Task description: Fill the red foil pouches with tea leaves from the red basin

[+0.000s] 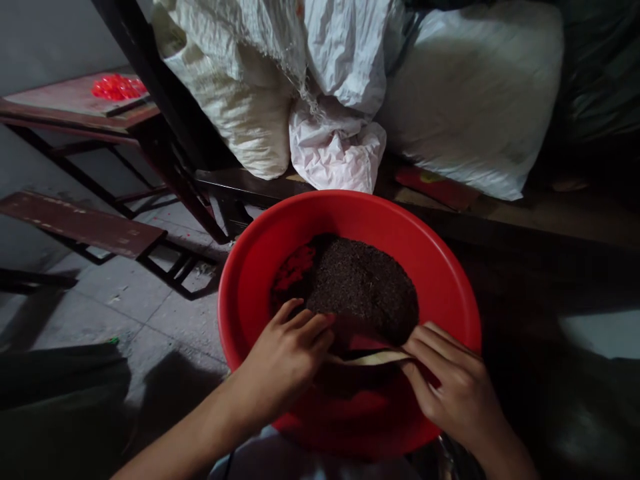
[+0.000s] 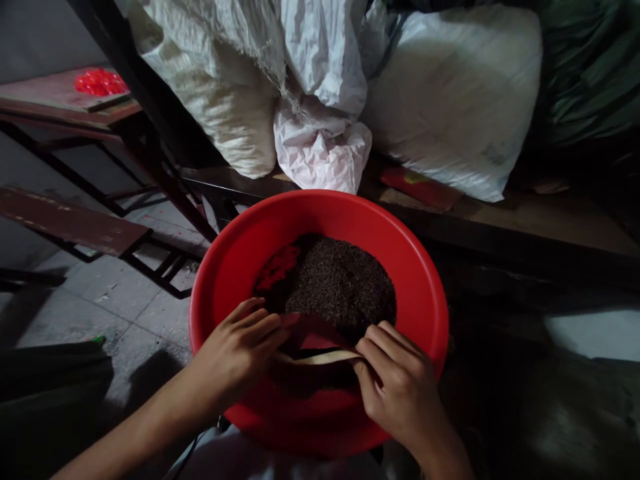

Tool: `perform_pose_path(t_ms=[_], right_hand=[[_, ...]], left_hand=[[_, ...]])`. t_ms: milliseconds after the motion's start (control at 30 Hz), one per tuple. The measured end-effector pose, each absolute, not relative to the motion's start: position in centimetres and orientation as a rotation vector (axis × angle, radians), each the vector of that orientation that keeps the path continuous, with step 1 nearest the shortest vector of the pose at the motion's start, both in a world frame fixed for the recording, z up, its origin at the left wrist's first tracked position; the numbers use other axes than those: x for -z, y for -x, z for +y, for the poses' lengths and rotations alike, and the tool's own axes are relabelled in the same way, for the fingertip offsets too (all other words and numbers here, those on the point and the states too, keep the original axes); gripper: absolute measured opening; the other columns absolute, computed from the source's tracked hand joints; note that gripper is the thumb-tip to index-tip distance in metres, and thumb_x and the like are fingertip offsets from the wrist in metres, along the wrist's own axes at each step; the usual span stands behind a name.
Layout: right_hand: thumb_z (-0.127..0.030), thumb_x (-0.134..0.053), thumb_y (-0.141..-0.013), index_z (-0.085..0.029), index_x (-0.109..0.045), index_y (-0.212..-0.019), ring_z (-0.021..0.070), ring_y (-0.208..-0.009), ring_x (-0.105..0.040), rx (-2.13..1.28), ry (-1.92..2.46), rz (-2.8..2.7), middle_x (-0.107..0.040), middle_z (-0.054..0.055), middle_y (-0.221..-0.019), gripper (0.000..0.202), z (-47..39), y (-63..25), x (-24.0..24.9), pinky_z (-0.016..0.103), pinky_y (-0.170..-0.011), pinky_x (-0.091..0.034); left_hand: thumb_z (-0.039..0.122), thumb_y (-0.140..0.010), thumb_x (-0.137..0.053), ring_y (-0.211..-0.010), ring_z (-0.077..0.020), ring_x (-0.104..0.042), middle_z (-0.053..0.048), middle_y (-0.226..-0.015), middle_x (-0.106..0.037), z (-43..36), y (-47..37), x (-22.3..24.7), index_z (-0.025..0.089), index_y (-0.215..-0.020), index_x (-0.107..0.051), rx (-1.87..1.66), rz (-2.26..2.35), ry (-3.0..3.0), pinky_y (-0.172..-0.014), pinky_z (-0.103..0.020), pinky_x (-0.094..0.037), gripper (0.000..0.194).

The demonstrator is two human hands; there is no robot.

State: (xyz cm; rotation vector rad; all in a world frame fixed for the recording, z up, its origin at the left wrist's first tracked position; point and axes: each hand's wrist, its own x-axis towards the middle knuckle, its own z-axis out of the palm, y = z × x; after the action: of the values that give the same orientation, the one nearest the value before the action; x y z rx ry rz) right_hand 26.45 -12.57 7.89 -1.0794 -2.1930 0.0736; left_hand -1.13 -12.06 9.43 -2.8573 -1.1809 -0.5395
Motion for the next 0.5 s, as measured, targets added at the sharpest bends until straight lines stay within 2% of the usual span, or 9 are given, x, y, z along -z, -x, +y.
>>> perform_pose_path(t_ms=[67, 133, 167, 200, 267, 333, 400, 500], right_hand=[[-0.016, -0.059, -0.095, -0.021, -0.064, -0.097, 0.0221, -0.087, -0.064, -0.143, 1.12, -2.226, -0.067, 0.006, -0.089, 0.008, -12.4, -25.9, -8.4, 0.037, -0.08, -0.055], [-0.027, -0.064, -0.095, -0.02, -0.063, -0.122, 0.0268, -0.103, -0.065, -0.177, 1.15, -2.269, -0.07, 0.01, -0.108, 0.028, -12.2, -25.2, -8.8, 0.041, -0.086, -0.056], [-0.029, -0.066, -0.095, -0.019, -0.06, -0.131, 0.0279, -0.107, -0.064, -0.178, 1.158, -2.302, -0.07, 0.01, -0.114, 0.038, -12.1, -24.8, -8.9, 0.042, -0.089, -0.055], [-0.025, -0.065, -0.095, -0.019, -0.06, -0.133, 0.0276, -0.106, -0.064, -0.17, 1.161, -2.337, -0.07, 0.01, -0.114, 0.039, -11.9, -24.4, -8.8, 0.042, -0.089, -0.055], [-0.009, -0.059, -0.093, -0.02, -0.067, -0.115, 0.023, -0.093, -0.065, -0.154, 1.136, -2.386, -0.07, 0.005, -0.098, 0.025, -11.6, -23.7, -8.4, 0.038, -0.084, -0.053], [0.002, -0.053, -0.09, -0.02, -0.067, -0.09, 0.0186, -0.078, -0.06, -0.149, 1.075, -2.381, -0.065, 0.002, -0.081, 0.026, -11.2, -23.4, -7.6, 0.034, -0.076, -0.049], [0.004, -0.05, -0.09, -0.02, -0.063, -0.077, 0.0164, -0.069, -0.055, -0.126, 1.037, -2.318, -0.059, 0.001, -0.071, 0.03, -11.1, -23.5, -7.0, 0.033, -0.07, -0.046], [0.002, -0.049, -0.091, -0.02, -0.056, -0.068, 0.0158, -0.064, -0.05, -0.032, 1.066, -2.263, -0.053, 0.0, -0.065, 0.033, -11.3, -23.7, -6.8, 0.034, -0.066, -0.042]], left_hand=[[0.016, -0.1, -0.056, -0.082, -0.0203, -0.06, -0.005, -0.102, -0.071, -12.0, 0.6, -8.8, 0.016, -0.094, -0.066, 0.587, -1.191, 2.853, -0.099, -0.047, -0.042, 0.011], [0.012, -0.1, -0.05, -0.078, -0.0199, -0.057, -0.005, -0.095, -0.069, -12.0, 0.1, -8.5, 0.016, -0.09, -0.065, 0.658, -1.181, 2.85, -0.094, -0.044, -0.043, 0.019], [0.011, -0.099, -0.047, -0.076, -0.02, -0.056, -0.004, -0.091, -0.067, -12.0, -0.2, -8.4, 0.016, -0.088, -0.065, 0.695, -1.164, 2.847, -0.089, -0.043, -0.044, 0.021], [0.01, -0.099, -0.046, -0.075, -0.0201, -0.054, -0.004, -0.088, -0.066, -12.1, -0.5, -8.5, 0.016, -0.087, -0.064, 0.716, -1.149, 2.849, -0.084, -0.042, -0.044, 0.022], [0.012, -0.099, -0.047, -0.074, -0.0204, -0.052, -0.004, -0.084, -0.063, -12.0, -0.5, -8.7, 0.016, -0.085, -0.063, 0.71, -1.145, 2.856, -0.075, -0.039, -0.043, 0.022], [0.015, -0.1, -0.051, -0.075, -0.0211, -0.052, -0.004, -0.085, -0.062, -11.8, 0.2, -9.0, 0.016, -0.089, -0.064, 0.658, -1.208, 2.84, -0.072, -0.039, -0.041, 0.017], [0.018, -0.101, -0.055, -0.079, -0.0211, -0.055, -0.004, -0.09, -0.064, -11.3, 1.5, -9.0, 0.017, -0.097, -0.065, 0.668, -1.312, 2.831, -0.073, -0.037, -0.043, 0.011], [0.017, -0.1, -0.059, -0.084, -0.0166, -0.059, -0.003, -0.094, -0.067, -10.7, 3.1, -8.5, 0.02, -0.099, -0.067, 0.947, -1.421, 2.913, -0.074, -0.029, -0.048, 0.008]])
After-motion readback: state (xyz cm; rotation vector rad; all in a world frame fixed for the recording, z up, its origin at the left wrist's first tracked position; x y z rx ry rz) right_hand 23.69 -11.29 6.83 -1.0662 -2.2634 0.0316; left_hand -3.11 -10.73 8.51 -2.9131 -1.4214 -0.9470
